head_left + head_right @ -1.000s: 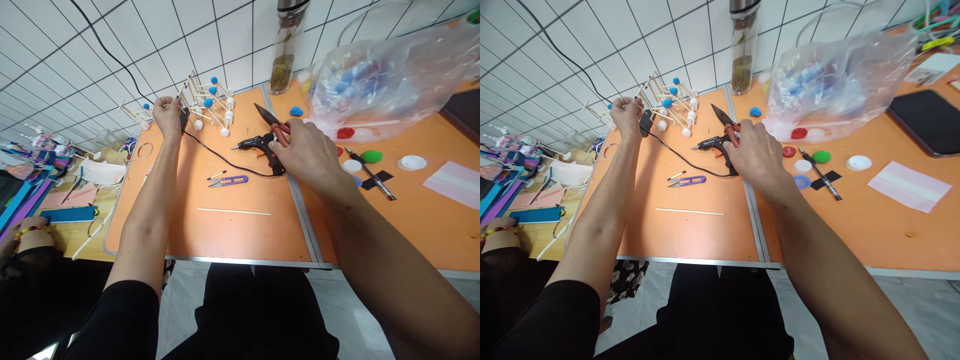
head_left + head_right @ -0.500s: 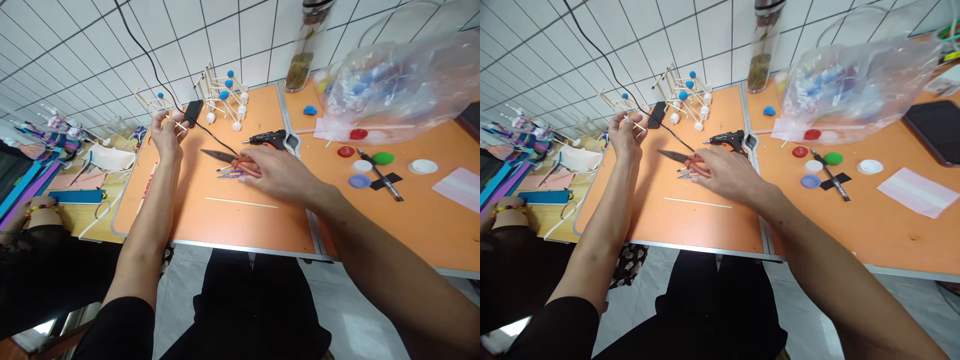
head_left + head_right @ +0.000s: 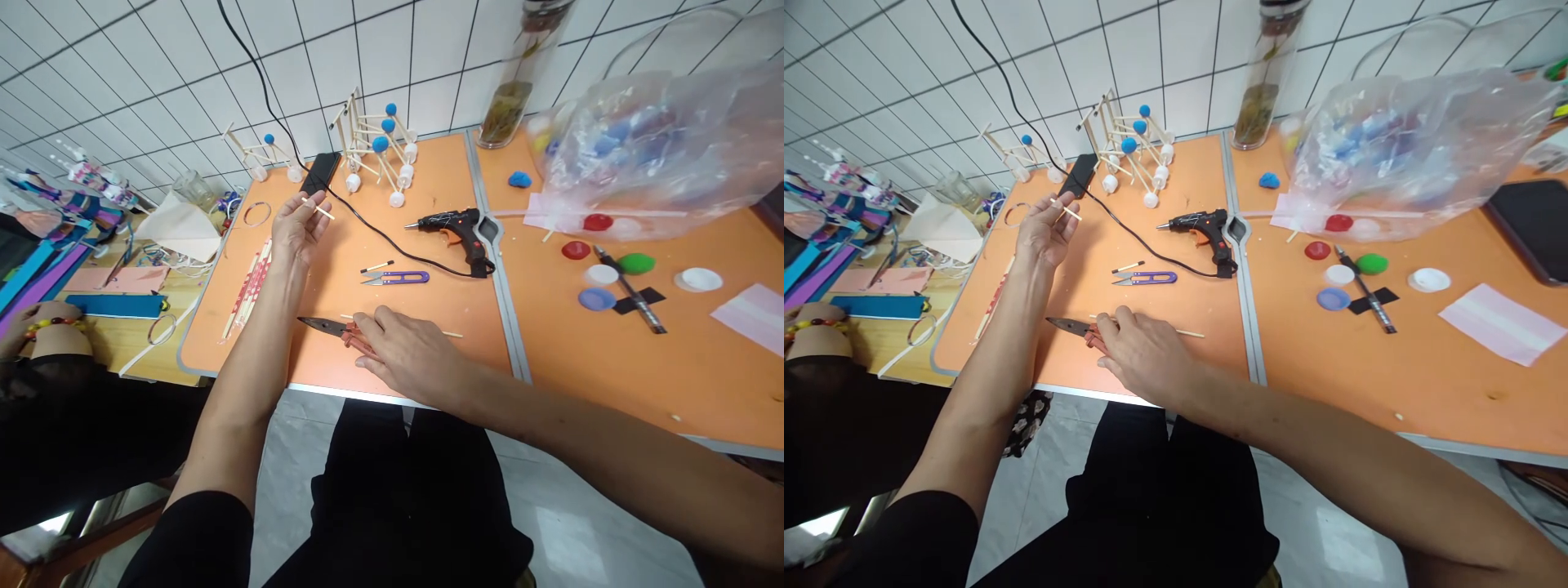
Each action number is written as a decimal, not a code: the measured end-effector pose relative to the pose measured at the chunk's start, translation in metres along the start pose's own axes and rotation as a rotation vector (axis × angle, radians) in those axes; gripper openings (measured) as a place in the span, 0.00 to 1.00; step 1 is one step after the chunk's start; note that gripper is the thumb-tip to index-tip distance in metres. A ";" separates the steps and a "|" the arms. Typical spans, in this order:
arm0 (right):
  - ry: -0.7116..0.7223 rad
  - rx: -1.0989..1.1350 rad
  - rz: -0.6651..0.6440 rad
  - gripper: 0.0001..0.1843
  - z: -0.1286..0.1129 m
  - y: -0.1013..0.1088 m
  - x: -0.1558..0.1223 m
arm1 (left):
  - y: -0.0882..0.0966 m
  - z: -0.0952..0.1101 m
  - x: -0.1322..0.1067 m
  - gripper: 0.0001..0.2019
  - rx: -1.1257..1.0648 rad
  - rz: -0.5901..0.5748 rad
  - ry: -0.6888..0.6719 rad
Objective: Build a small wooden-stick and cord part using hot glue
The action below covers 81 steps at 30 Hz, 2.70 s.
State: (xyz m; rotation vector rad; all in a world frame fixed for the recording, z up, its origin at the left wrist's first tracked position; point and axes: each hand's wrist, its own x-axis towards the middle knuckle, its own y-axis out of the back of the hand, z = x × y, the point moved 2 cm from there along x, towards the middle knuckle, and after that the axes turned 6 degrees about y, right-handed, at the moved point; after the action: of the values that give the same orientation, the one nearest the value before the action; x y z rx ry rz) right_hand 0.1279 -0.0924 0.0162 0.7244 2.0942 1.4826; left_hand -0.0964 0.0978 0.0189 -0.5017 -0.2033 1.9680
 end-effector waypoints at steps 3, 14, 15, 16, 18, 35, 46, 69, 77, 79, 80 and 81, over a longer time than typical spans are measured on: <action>-0.019 -0.022 -0.004 0.29 -0.006 -0.010 -0.002 | 0.001 0.004 0.001 0.14 -0.001 -0.034 0.004; -0.025 -0.076 0.037 0.30 -0.023 -0.020 -0.004 | -0.016 -0.006 -0.023 0.15 0.029 -0.122 0.055; -0.033 -0.087 0.037 0.30 -0.024 -0.021 -0.004 | -0.018 -0.009 -0.025 0.14 0.033 -0.127 0.054; -0.040 -0.100 0.040 0.31 -0.025 -0.023 -0.004 | -0.019 -0.012 -0.026 0.14 0.038 -0.129 0.054; -0.034 -0.138 0.064 0.32 -0.025 -0.027 -0.003 | -0.021 -0.018 -0.028 0.14 0.043 -0.135 0.058; -0.053 -0.181 -0.002 0.15 0.052 0.006 -0.002 | -0.026 -0.020 -0.038 0.19 0.065 -0.199 0.042; 0.043 -0.257 -0.020 0.12 0.046 0.003 0.001 | -0.027 -0.023 -0.037 0.15 0.043 -0.180 0.067; -0.218 0.447 0.754 0.12 0.107 0.022 0.014 | -0.051 -0.048 -0.089 0.16 0.153 -0.426 0.038; -0.189 0.490 0.742 0.10 0.109 0.014 0.017 | -0.052 -0.052 -0.094 0.15 0.137 -0.447 0.041; -0.183 0.495 0.747 0.09 0.109 0.015 0.017 | -0.052 -0.052 -0.095 0.13 0.142 -0.452 0.025; -0.181 0.494 0.752 0.09 0.109 0.015 0.017 | -0.051 -0.052 -0.096 0.12 0.148 -0.454 0.016; -0.178 0.493 0.757 0.09 0.109 0.016 0.016 | -0.051 -0.052 -0.096 0.12 0.155 -0.455 0.009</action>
State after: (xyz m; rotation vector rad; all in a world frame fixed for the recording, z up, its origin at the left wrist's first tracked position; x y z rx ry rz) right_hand 0.1881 -0.0009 -0.0029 1.9215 2.1629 1.1380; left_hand 0.0035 0.0304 0.0152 -0.3283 -0.1421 1.5221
